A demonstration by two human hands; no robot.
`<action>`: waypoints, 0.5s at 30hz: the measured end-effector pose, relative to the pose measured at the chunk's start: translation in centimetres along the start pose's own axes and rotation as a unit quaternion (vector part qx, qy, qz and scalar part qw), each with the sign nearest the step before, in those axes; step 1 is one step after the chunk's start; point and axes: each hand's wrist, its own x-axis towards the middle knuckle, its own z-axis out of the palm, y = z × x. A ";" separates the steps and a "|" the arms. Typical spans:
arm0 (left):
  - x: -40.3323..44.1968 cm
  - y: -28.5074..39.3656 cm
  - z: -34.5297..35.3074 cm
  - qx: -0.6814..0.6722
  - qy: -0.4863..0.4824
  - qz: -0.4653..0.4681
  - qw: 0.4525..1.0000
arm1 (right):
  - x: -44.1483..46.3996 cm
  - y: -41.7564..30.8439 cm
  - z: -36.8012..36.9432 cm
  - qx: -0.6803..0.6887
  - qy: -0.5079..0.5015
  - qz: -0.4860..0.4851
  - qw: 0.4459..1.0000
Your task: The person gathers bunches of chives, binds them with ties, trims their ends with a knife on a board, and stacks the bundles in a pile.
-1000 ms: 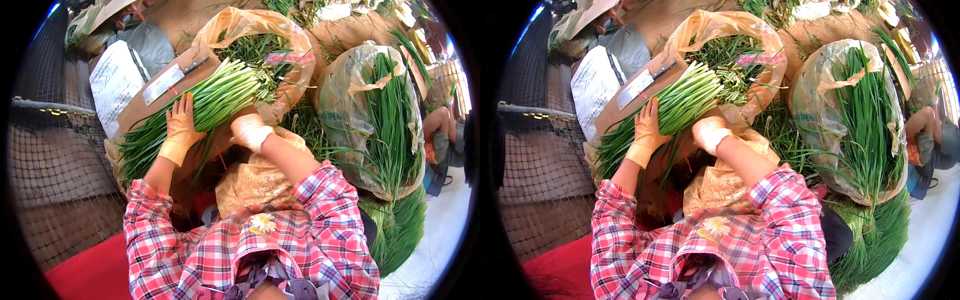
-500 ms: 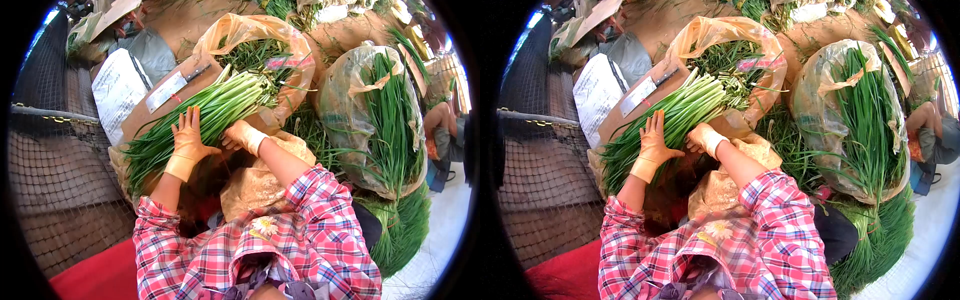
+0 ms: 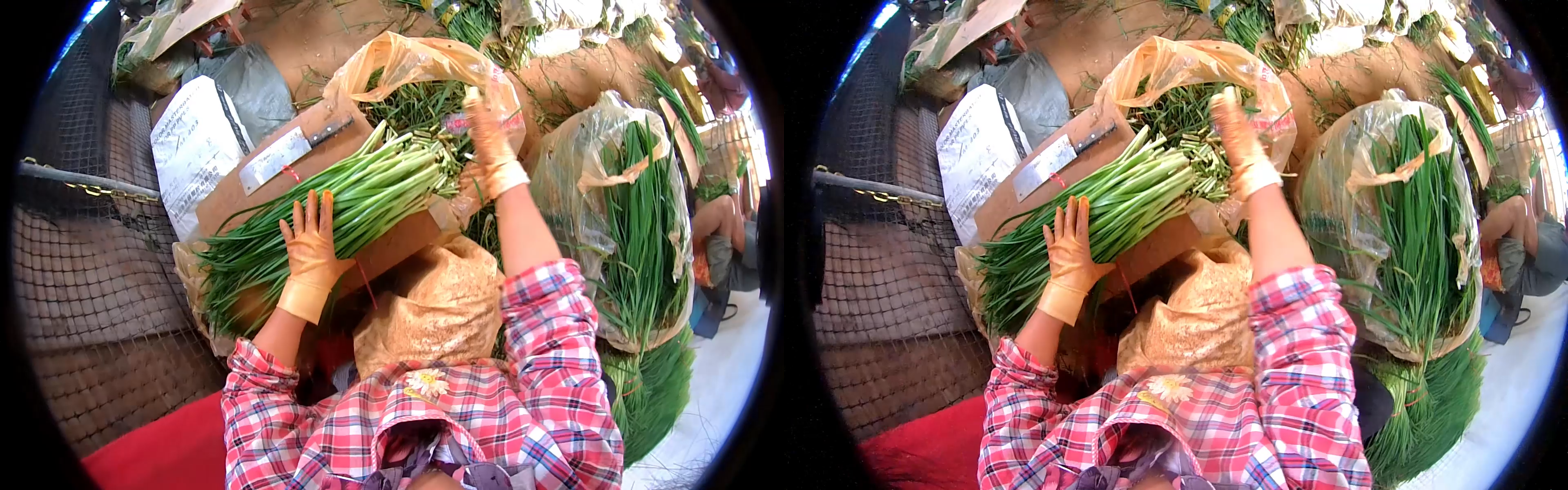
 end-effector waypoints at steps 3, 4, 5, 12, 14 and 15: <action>0.3 -0.2 -0.2 0.006 -0.004 -0.011 1.000 | 3.2 4.4 4.4 -0.223 -0.182 -0.067 0.955; 0.4 -0.3 0.0 0.014 0.002 -0.012 1.000 | 3.9 4.5 5.8 -0.346 -0.267 -0.124 0.891; 0.4 -0.6 0.0 0.004 0.004 -0.012 1.000 | 3.8 4.8 5.6 -0.201 -0.222 -0.092 0.950; 0.4 -0.5 -0.2 0.015 -0.017 -0.019 1.000 | 4.3 5.0 6.2 -0.152 -0.217 -0.111 0.958; 0.4 -0.6 -0.1 0.014 -0.018 -0.016 1.000 | 2.9 3.0 5.7 -0.167 -0.251 -0.090 0.949; 0.4 -0.7 0.0 0.012 -0.014 -0.018 1.000 | 2.8 3.4 5.3 -0.039 -0.149 -0.054 0.987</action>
